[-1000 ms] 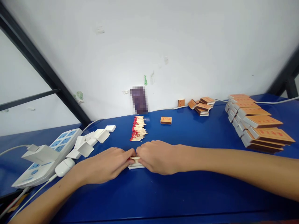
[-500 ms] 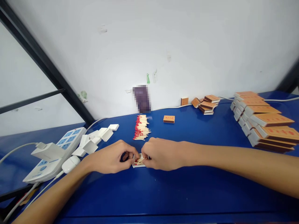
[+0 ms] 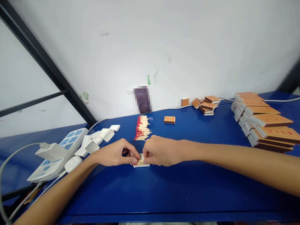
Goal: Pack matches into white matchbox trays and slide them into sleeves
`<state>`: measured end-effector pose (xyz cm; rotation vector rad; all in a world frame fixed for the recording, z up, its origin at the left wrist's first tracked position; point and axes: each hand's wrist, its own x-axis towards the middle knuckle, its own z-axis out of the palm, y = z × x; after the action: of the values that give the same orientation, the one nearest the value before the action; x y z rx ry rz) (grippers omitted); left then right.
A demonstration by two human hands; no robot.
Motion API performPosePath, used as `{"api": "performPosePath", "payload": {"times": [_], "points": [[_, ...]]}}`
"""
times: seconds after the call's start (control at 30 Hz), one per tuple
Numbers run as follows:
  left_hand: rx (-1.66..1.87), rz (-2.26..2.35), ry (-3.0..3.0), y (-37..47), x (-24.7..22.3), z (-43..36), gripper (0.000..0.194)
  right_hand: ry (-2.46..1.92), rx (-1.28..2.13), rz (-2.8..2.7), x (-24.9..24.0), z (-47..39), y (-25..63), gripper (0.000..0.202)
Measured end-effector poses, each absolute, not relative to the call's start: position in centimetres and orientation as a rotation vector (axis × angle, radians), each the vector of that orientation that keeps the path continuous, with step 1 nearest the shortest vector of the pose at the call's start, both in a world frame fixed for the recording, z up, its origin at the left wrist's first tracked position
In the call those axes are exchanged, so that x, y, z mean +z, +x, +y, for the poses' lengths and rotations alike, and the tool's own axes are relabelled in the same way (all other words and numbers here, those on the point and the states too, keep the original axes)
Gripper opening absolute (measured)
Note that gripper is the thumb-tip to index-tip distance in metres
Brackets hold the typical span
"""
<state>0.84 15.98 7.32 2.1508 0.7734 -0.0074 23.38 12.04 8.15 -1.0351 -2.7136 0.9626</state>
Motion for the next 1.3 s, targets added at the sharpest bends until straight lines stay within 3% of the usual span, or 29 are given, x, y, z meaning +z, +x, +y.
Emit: {"api": "performPosePath", "payload": {"times": [0.33, 0.7, 1.3], "points": [[0.031, 0.786, 2.15, 0.9, 6.9, 16.0, 0.027, -1.043, 1.335, -2.631, 8.8, 13.0, 23.8, 0.027], [0.047, 0.828, 2.171, 1.2, 6.7, 16.0, 0.029, -1.078, 1.502, -2.513, 8.1, 13.9, 23.7, 0.029], [0.044, 0.69, 2.296, 0.9, 6.9, 15.9, 0.031, -1.071, 1.107, -2.636, 7.9, 12.8, 23.2, 0.016]]}}
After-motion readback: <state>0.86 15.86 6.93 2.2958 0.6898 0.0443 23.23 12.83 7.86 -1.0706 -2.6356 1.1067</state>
